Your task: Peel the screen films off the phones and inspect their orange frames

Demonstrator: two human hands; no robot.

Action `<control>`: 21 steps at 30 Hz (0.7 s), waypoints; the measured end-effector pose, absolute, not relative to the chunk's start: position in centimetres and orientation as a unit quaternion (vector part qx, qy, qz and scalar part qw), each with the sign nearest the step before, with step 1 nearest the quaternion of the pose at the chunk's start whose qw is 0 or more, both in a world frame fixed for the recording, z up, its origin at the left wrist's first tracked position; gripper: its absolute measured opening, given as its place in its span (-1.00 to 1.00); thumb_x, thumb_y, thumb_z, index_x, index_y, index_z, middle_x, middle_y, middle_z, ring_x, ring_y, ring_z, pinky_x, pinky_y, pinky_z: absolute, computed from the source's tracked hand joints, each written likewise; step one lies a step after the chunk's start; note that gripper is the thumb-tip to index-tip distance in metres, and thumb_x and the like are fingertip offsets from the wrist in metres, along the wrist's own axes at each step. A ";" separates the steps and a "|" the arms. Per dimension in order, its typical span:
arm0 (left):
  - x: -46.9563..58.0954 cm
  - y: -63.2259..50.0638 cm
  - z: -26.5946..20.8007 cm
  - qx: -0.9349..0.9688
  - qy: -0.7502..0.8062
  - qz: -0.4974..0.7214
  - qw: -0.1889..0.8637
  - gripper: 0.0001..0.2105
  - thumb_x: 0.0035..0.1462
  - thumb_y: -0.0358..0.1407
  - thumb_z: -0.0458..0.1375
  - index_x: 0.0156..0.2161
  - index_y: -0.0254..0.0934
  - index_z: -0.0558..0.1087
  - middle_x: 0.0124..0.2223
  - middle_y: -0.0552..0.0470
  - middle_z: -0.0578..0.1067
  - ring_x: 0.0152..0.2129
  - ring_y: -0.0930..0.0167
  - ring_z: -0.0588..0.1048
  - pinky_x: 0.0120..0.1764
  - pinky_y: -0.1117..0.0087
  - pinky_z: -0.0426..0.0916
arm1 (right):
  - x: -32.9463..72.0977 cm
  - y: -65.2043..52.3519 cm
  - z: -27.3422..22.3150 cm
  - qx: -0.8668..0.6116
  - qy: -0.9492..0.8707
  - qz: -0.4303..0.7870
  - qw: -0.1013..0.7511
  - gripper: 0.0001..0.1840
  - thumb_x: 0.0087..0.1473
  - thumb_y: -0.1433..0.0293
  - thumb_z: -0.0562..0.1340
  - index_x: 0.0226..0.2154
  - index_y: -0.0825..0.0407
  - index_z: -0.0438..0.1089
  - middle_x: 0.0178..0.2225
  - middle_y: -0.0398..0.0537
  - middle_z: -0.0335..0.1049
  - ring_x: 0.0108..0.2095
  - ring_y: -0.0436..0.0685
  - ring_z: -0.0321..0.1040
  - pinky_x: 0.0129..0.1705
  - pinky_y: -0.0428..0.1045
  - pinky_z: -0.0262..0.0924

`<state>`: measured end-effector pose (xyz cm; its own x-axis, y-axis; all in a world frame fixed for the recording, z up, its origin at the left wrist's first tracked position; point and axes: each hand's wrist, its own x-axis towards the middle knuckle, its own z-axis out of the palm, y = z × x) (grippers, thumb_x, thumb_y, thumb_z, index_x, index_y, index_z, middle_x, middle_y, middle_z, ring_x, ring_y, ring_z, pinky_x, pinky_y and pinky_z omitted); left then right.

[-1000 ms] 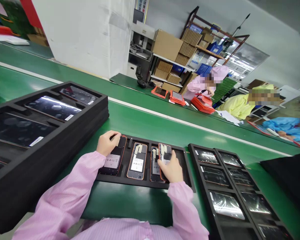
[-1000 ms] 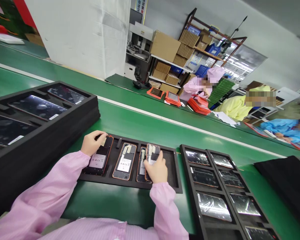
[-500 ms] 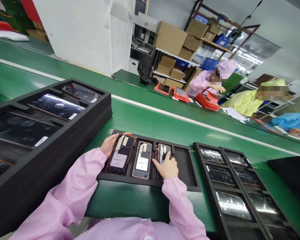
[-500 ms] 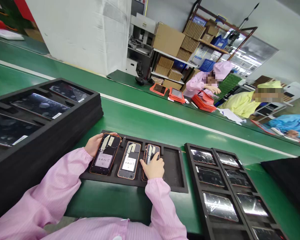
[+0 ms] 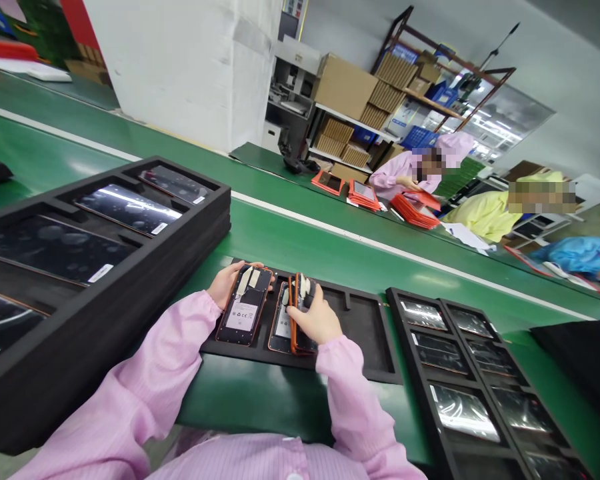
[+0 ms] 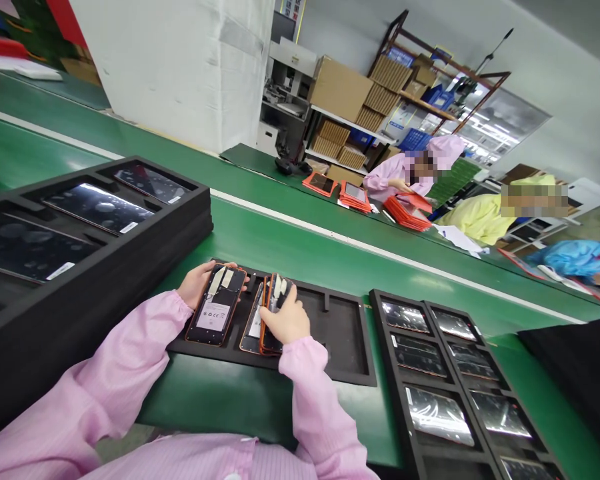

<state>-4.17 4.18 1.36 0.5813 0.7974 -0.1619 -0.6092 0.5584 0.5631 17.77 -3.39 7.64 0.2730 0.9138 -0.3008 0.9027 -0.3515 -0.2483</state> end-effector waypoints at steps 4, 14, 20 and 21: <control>-4.3 4.1 1.5 0.218 0.201 0.410 0.862 -0.52 0.21 -0.17 0.00 0.17 -0.40 0.31 -0.02 -0.33 0.55 -0.20 0.05 0.60 -0.10 -0.05 0.47 | 13.9 -2.3 6.5 -0.812 -0.557 0.168 -0.041 0.11 0.05 0.04 0.25 0.39 0.21 -0.30 0.09 0.39 0.17 0.08 0.43 0.27 0.04 0.16 0.20; -4.4 4.4 1.0 0.232 0.179 0.387 0.874 -0.63 0.11 -0.18 0.13 0.02 -0.26 0.39 -0.02 -0.25 0.56 -0.15 0.03 0.58 -0.08 -0.10 0.45 | 13.3 -1.0 4.5 -0.842 -0.515 0.158 -0.043 0.23 -0.04 0.08 0.36 0.40 0.20 -0.33 0.11 0.45 0.03 0.11 0.46 0.18 0.02 0.18 0.19; -4.1 4.2 0.6 0.238 0.183 0.380 0.875 -0.50 0.01 -0.15 0.22 0.07 -0.26 0.36 -0.05 -0.24 0.57 -0.13 0.01 0.57 -0.07 -0.12 0.44 | 12.8 -0.4 4.2 -0.854 -0.484 0.191 -0.013 0.33 -0.14 0.15 0.44 0.40 0.15 -0.38 0.13 0.45 -0.02 0.13 0.46 0.12 -0.02 0.18 0.23; -4.0 4.1 0.7 0.244 0.184 0.379 0.874 -0.49 0.00 -0.14 0.24 0.07 -0.25 0.36 -0.07 -0.23 0.58 -0.15 0.01 0.57 -0.08 -0.11 0.45 | 12.8 -0.5 4.4 -0.855 -0.479 0.200 -0.003 0.35 -0.15 0.17 0.45 0.40 0.17 -0.40 0.13 0.46 -0.03 0.14 0.47 0.11 -0.02 0.19 0.24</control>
